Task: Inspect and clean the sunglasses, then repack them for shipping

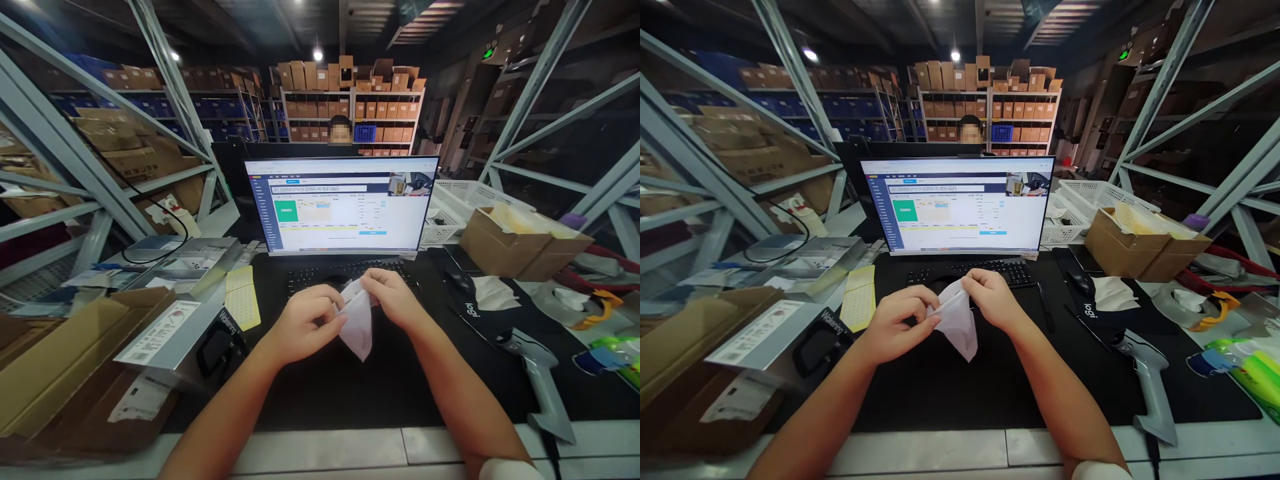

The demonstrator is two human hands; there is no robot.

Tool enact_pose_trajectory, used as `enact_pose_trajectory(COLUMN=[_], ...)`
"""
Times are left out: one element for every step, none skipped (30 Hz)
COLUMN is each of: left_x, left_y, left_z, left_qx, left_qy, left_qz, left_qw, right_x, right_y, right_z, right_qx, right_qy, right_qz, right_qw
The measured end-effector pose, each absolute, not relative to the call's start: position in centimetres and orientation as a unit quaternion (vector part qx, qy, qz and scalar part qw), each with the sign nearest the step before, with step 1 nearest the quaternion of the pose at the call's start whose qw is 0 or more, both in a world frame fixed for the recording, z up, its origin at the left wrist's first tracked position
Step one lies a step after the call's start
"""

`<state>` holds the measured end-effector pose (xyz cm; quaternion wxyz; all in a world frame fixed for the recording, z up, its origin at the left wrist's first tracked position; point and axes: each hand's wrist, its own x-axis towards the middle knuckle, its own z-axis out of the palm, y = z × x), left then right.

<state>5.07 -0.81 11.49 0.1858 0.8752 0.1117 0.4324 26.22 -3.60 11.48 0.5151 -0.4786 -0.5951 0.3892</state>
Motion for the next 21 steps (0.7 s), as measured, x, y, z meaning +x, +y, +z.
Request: enact_pose_trajectory(left_x=[4.9,4.7,4.5,4.3,4.1,3.9,3.8,3.6,3.5,3.3,3.2,3.1,3.0,2.9,2.9,2.8,2.8,2.9,3.0,3.1,3.3], left_y=[-0.8,-0.8,-0.9,-0.9,-1.0,-1.0,-1.0,-0.9,-0.9,-0.8,-0.7,-0.6,-0.6,-0.5,-0.4,-0.3,-0.2,-0.2,-0.1,-0.1,-0.2], left_z=[11.4,11.4,11.4,11.5,11.6,11.7,11.9,12.1,12.3,12.5,12.7,12.8,13.0,13.1,13.1,13.2,13.2,13.3,13.3,13.3,13.2], left_qx=[0.875,0.875,0.876,0.876,0.876,0.877,0.880,0.883,0.889,0.895,0.901,0.905,0.906,0.905,0.903,0.900,0.896,0.893,0.891,0.890,0.887], left_qy=[0.120,0.136,0.159,0.186,0.215,0.243,0.268,0.287,0.297,0.301,0.299,0.292,0.283,0.273,0.263,0.254,0.246,0.238,0.229,0.219,0.209], left_qz=[0.422,0.410,0.396,0.383,0.370,0.355,0.338,0.321,0.306,0.293,0.284,0.282,0.290,0.300,0.315,0.330,0.344,0.354,0.360,0.366,0.374], left_qw=[0.205,0.218,0.225,0.226,0.222,0.214,0.201,0.185,0.168,0.151,0.138,0.130,0.125,0.125,0.127,0.131,0.137,0.145,0.153,0.161,0.170], right_x=[26.2,26.2,26.2,26.2,26.2,26.2,26.2,26.2,26.2,26.2,26.1,26.0,25.9,25.8,25.7,25.6,25.4,25.3,25.1,24.9,24.7], right_y=[-3.5,-3.5,-3.5,-3.5,-3.5,-3.5,-3.6,-3.7,-3.9,-4.0,-4.2,-4.3,-4.4,-4.4,-4.5,-4.4,-4.4,-4.4,-4.3,-4.3,-4.4], right_z=[11.4,11.3,11.3,11.2,11.3,11.3,11.4,11.5,11.6,11.7,11.8,11.8,11.9,11.9,11.9,11.9,11.9,11.9,11.9,11.8,11.7], right_qx=[-0.480,-0.485,-0.492,-0.499,-0.506,-0.511,-0.513,-0.512,-0.511,-0.510,-0.510,-0.511,-0.512,-0.513,-0.510,-0.502,-0.487,-0.467,-0.445,-0.425,-0.409], right_qy=[-0.600,-0.604,-0.607,-0.611,-0.615,-0.620,-0.627,-0.636,-0.646,-0.657,-0.666,-0.674,-0.678,-0.680,-0.679,-0.676,-0.672,-0.666,-0.662,-0.656,-0.650], right_qz=[0.381,0.368,0.353,0.336,0.322,0.310,0.302,0.296,0.290,0.285,0.278,0.270,0.263,0.259,0.259,0.268,0.284,0.306,0.329,0.351,0.368], right_qw=[0.515,0.514,0.515,0.514,0.512,0.508,0.502,0.496,0.487,0.477,0.468,0.460,0.456,0.456,0.459,0.468,0.480,0.494,0.506,0.515,0.524])
